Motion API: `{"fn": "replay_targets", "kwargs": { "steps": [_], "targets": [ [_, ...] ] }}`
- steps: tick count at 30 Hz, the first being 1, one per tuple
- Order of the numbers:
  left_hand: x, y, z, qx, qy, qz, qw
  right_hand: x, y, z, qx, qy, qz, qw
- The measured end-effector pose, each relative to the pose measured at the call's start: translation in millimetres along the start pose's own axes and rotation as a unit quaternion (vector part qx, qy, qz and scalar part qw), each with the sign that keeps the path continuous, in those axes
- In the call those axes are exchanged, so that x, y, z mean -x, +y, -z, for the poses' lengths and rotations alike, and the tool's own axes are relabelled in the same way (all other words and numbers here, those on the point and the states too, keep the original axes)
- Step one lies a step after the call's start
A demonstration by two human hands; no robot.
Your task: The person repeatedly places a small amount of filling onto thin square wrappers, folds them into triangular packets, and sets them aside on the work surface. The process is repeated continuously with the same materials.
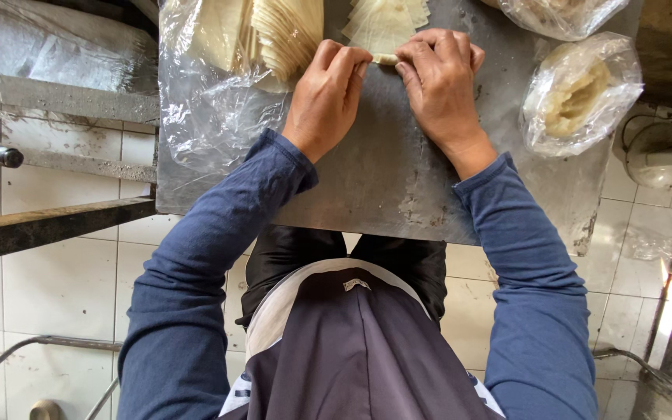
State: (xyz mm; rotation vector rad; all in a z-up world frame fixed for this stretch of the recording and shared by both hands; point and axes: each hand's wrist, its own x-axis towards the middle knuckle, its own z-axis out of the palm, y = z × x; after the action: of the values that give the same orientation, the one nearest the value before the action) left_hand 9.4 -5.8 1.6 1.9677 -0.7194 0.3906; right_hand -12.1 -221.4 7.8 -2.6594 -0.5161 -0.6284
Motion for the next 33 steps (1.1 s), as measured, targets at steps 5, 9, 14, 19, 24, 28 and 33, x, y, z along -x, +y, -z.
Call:
{"fn": "replay_targets", "kwargs": {
  "steps": [5, 9, 14, 19, 24, 28, 33],
  "targets": [
    [1, -5, -4, -0.016, -0.006, 0.002, 1.0, -1, -13, 29, -0.049, 0.014, -0.01, 0.999],
    [4, -8, -6, -0.047, 0.005, -0.016, 0.999, 60, -12, 92, -0.276, 0.158, -0.028, 0.948],
    [7, -15, -11, -0.095, -0.046, -0.002, 0.994, 201, 27, 162, -0.196, 0.475, -0.216, 0.83],
    [9, -18, -16, -0.136, -0.067, -0.006, 0.988, 320, 77, 122, -0.162, 0.487, -0.581, 0.632],
    [10, -20, -16, -0.146, -0.088, -0.005, 0.985, 351, 71, 40, -0.229, 0.338, -0.719, 0.562],
    [12, -20, -17, -0.165, -0.095, -0.008, 0.982, 339, 83, 23, -0.356, 0.419, -0.602, 0.579],
    [12, -20, -16, -0.162, -0.094, -0.022, 0.982, 336, 104, 34, -0.434, 0.462, -0.488, 0.6]
  ]
}}
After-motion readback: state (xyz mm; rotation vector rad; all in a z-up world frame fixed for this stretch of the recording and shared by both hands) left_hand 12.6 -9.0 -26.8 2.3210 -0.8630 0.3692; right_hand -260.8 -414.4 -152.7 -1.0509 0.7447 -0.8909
